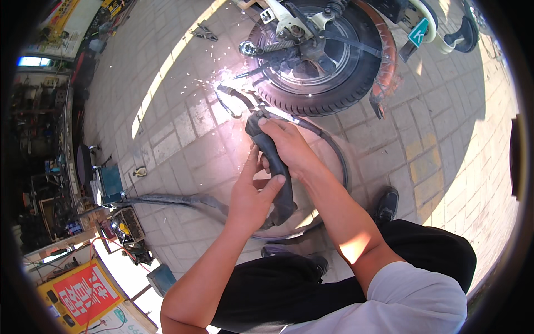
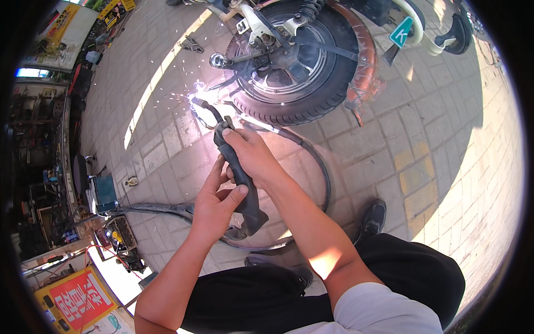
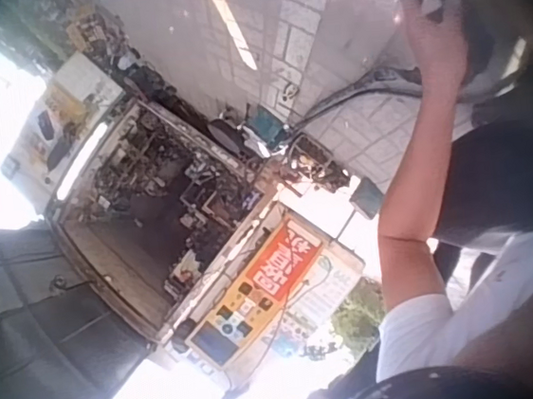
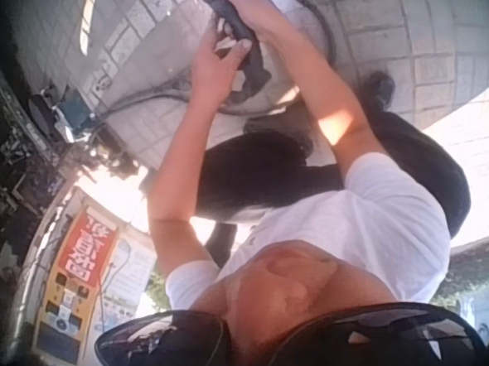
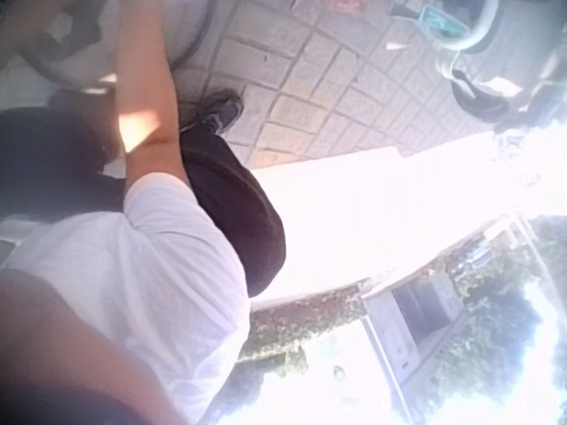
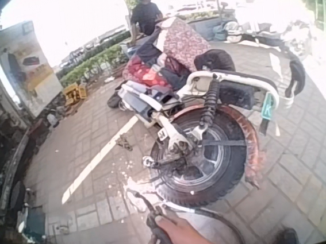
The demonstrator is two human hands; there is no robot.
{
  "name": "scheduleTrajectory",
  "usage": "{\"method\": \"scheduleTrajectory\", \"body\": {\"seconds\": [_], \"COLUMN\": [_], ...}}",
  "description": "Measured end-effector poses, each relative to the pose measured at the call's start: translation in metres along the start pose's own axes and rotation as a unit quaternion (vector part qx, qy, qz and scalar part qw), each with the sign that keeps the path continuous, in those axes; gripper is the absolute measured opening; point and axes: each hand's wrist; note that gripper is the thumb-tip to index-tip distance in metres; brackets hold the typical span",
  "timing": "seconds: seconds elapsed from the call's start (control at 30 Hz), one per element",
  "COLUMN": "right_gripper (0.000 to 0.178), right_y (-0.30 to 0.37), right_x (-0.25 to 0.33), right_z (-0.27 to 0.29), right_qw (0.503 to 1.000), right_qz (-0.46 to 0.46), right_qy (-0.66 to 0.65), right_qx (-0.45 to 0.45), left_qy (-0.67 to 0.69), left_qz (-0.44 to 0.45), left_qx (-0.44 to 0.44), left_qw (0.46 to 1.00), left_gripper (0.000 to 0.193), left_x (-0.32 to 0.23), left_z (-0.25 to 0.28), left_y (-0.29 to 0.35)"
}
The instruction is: The person welds the rear wheel area of a scooter using a handheld welding torch and grounding clamp. They adjust the clamp and torch, then weld the wheel hub and frame, producing sparks. After welding, they move the scooter and retrieve a small metal part from a container.
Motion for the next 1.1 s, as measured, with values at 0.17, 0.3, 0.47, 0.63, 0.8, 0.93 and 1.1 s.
{"method": "scheduleTrajectory", "body": {"seconds": [0.17, 0.3, 0.47, 0.63, 0.8, 0.93, 1.1], "right_gripper": [0.037, 0.037, 0.037, 0.035, 0.036, 0.036, 0.033], "right_y": [0.008, 0.004, 0.003, -0.003, -0.004, -0.006, -0.002], "right_x": [0.002, 0.001, 0.002, -0.001, -0.001, -0.002, 0.002], "right_z": [0.001, 0.004, 0.002, 0.008, 0.007, 0.008, 0.008], "right_qw": [1.000, 1.000, 1.000, 1.000, 1.000, 1.000, 1.000], "right_qz": [-0.012, 0.000, -0.006, 0.001, -0.006, 0.002, -0.008], "right_qy": [-0.003, 0.000, -0.010, -0.017, -0.017, -0.014, 0.003], "right_qx": [-0.015, 0.000, 0.001, 0.024, 0.015, 0.014, 0.010], "left_qy": [-0.009, -0.006, 0.002, 0.000, -0.003, 0.009, 0.000], "left_qz": [0.011, 0.000, -0.010, -0.003, 0.002, 0.004, -0.010], "left_qx": [0.017, 0.014, 0.009, 0.008, 0.003, 0.005, 0.005], "left_qw": [1.000, 1.000, 1.000, 1.000, 1.000, 1.000, 1.000], "left_gripper": [0.082, 0.082, 0.081, 0.080, 0.085, 0.084, 0.084], "left_x": [0.000, 0.003, 0.004, 0.002, 0.003, 0.004, 0.006], "left_z": [-0.001, -0.001, 0.000, -0.002, -0.003, -0.004, -0.004], "left_y": [0.000, -0.001, -0.002, -0.003, -0.004, -0.005, -0.005]}}
Point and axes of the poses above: each hand's wrist, its own y-axis away from the middle knuckle, its own z-axis out of the back of the hand, x = y × z, and after that the axes turned 6 degrees about -z, right-handed
